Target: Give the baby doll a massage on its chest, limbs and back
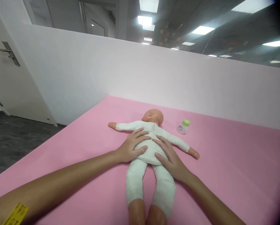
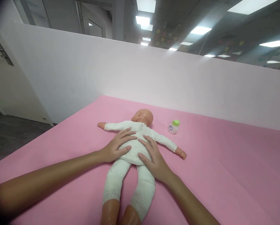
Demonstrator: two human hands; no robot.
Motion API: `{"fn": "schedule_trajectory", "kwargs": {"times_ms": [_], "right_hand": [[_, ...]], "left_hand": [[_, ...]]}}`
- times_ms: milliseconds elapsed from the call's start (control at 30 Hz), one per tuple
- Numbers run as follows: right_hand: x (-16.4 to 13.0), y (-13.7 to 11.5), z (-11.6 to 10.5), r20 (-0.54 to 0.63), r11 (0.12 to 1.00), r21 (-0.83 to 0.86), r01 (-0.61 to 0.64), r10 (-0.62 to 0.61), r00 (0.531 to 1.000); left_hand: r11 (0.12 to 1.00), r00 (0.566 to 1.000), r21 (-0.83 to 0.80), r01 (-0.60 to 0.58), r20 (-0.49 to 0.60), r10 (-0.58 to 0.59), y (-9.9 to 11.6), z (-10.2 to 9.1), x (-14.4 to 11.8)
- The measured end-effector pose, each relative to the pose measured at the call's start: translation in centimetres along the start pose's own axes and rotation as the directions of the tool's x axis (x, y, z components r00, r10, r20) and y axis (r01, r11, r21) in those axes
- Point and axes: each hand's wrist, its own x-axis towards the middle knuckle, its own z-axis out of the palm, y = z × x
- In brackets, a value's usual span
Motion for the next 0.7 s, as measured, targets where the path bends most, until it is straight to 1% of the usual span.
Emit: {"fn": "schedule_trajectory", "kwargs": {"times_ms": [167,700], "right_hand": [[0.10,0.13,-0.01,-0.005,1.000,-0.003,0.027,-0.027,1.000],[-0.01,0.25,0.03,0.006,1.000,-0.004,0.003,-0.003,1.000]], "left_hand": [[1.000,1.000,0.004,0.005,0.002,-0.005,0.07,-0.04,0.08],[1.000,1.000,0.000,0.000,-0.003,0.000,0.03,-0.03,0.06]]}}
